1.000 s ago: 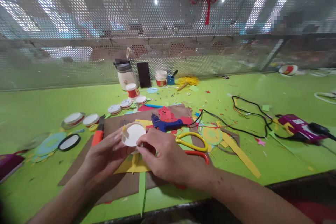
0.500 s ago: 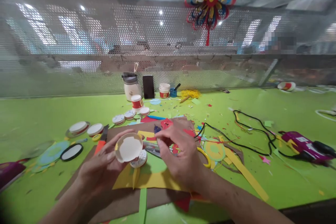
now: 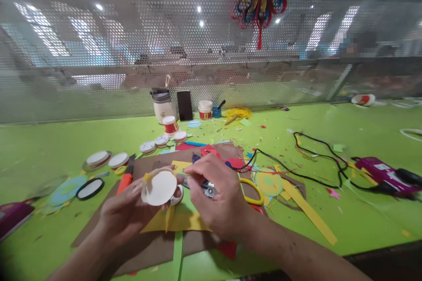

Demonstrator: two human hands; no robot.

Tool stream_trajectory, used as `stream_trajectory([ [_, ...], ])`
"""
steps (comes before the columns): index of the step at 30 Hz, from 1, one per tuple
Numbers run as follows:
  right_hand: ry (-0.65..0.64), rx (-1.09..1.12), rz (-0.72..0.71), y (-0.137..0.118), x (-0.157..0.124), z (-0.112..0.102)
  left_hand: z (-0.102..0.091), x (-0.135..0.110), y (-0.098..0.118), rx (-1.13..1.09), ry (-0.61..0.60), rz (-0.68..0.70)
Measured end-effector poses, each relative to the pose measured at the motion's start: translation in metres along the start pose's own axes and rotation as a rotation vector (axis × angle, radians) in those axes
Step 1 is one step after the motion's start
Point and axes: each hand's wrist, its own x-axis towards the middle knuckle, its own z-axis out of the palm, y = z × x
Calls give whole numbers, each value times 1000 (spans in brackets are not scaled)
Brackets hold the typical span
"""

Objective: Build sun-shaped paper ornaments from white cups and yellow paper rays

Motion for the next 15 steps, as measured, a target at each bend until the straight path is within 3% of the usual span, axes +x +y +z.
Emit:
stream_trajectory([
  [10, -32, 30, 61, 0, 3, -6, 1, 3, -2, 6, -28, -18],
  [13, -133, 11, 147, -7, 15, -13, 3, 4, -4, -5, -68, -43],
  [15, -269, -6, 207, -11, 27, -17, 4, 3, -6, -17, -74, -76],
])
